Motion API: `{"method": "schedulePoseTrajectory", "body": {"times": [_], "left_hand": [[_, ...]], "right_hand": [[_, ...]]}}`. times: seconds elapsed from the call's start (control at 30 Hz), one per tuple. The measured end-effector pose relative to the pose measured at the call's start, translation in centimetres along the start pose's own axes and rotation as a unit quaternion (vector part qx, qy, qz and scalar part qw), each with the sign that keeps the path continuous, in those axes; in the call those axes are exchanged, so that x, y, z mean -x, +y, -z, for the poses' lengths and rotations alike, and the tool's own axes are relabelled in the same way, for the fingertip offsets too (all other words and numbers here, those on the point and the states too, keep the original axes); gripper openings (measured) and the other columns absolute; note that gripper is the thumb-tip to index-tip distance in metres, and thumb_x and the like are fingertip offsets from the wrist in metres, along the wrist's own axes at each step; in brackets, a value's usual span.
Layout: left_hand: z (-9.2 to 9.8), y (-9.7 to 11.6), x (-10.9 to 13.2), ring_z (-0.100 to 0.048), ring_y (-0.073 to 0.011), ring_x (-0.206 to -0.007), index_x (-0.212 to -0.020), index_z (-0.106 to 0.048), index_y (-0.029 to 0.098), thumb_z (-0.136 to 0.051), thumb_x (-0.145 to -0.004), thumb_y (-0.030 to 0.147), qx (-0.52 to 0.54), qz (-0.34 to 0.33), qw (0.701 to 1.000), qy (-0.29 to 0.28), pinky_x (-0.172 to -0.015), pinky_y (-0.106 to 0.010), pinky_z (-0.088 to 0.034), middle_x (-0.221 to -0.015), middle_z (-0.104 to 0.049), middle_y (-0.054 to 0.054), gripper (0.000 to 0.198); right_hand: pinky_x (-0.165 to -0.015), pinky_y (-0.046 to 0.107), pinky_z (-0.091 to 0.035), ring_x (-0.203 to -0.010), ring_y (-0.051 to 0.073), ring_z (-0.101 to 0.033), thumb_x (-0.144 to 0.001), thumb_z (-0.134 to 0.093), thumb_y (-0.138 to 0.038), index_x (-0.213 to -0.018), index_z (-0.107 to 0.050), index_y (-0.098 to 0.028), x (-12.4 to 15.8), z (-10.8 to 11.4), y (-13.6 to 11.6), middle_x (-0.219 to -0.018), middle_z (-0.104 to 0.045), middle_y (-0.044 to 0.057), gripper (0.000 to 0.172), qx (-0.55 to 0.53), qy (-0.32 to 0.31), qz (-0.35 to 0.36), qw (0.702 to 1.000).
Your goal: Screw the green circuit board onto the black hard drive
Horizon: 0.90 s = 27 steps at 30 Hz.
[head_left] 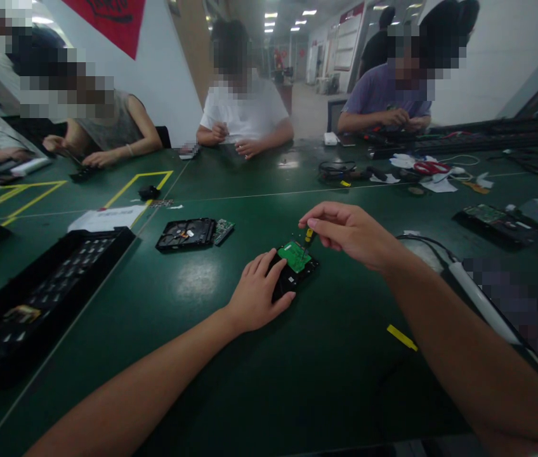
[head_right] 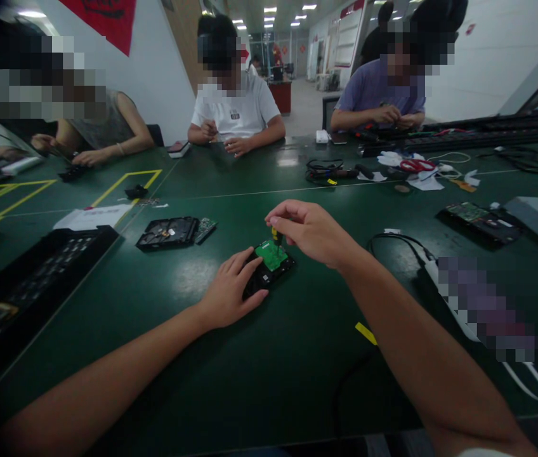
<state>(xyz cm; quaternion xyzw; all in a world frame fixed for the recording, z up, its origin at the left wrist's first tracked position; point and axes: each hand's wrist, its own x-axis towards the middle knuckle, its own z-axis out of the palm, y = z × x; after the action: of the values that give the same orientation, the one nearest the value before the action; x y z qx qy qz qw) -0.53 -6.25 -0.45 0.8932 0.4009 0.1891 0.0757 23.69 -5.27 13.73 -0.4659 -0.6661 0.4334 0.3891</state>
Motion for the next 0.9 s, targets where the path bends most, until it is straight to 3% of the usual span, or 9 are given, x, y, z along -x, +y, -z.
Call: {"method": "schedulePoseTrajectory", "body": {"times": [0.17, 0.4, 0.5, 0.63, 0.9], "left_hand": [[0.02, -0.07, 0.01, -0.036, -0.0403, -0.151, -0.156, -0.043, 0.022, -0.061, -0.095, 0.056, 0.008, -0.001, 1.000, 0.001, -0.120, -0.062, -0.036, -0.167, -0.033, -0.018, 0.073], [0.14, 0.00, -0.05, -0.036, -0.0401, -0.151, -0.157, -0.042, 0.022, -0.062, -0.095, 0.054, 0.005, -0.002, 1.000, 0.002, -0.120, -0.062, -0.036, -0.167, -0.033, -0.017, 0.072], [0.21, 0.07, -0.06, -0.036, -0.0398, -0.152, -0.156, -0.043, 0.020, -0.061, -0.096, 0.056, 0.002, -0.003, 1.000, -0.001, -0.121, -0.061, -0.036, -0.167, -0.033, -0.018, 0.072], [0.09, -0.04, -0.03, -0.036, -0.0403, -0.151, -0.157, -0.042, 0.022, -0.062, -0.095, 0.055, 0.004, -0.003, 1.000, 0.000, -0.120, -0.063, -0.036, -0.168, -0.033, -0.017, 0.073], [-0.07, -0.13, 0.00, -0.036, -0.0401, -0.151, -0.156, -0.043, 0.022, -0.061, -0.095, 0.056, 0.004, -0.003, 1.000, 0.003, -0.120, -0.062, -0.037, -0.167, -0.034, -0.017, 0.072]], "right_hand": [[-0.050, 0.023, -0.041, -0.059, 0.011, -0.056, -0.095, -0.063, -0.034, -0.101, -0.074, -0.019, -0.26, 0.00, 0.62, -0.075, -0.066, 0.002, 0.020, -0.014, 0.011, -0.017, 1.000], [-0.049, 0.022, -0.040, -0.059, 0.011, -0.053, -0.091, -0.073, -0.047, -0.100, -0.073, -0.019, -0.12, -0.11, 0.54, -0.074, -0.065, 0.000, 0.030, 0.027, 0.021, 0.009, 0.999], [-0.045, 0.023, -0.040, -0.057, 0.011, -0.057, -0.087, -0.078, -0.048, -0.099, -0.068, -0.019, -0.18, -0.14, 0.77, -0.080, -0.069, 0.002, 0.033, 0.009, 0.032, -0.005, 0.999], [-0.050, 0.025, -0.045, -0.063, 0.013, -0.060, -0.093, -0.072, -0.046, -0.099, -0.069, -0.019, -0.31, -0.08, 1.03, -0.090, -0.072, 0.006, 0.028, -0.002, 0.024, 0.009, 1.000], [-0.051, 0.026, -0.040, -0.057, 0.009, -0.051, -0.093, -0.071, -0.044, -0.100, -0.072, -0.019, -0.18, 0.01, 0.66, -0.087, -0.071, 0.003, 0.025, 0.019, 0.036, 0.010, 0.999]]}}
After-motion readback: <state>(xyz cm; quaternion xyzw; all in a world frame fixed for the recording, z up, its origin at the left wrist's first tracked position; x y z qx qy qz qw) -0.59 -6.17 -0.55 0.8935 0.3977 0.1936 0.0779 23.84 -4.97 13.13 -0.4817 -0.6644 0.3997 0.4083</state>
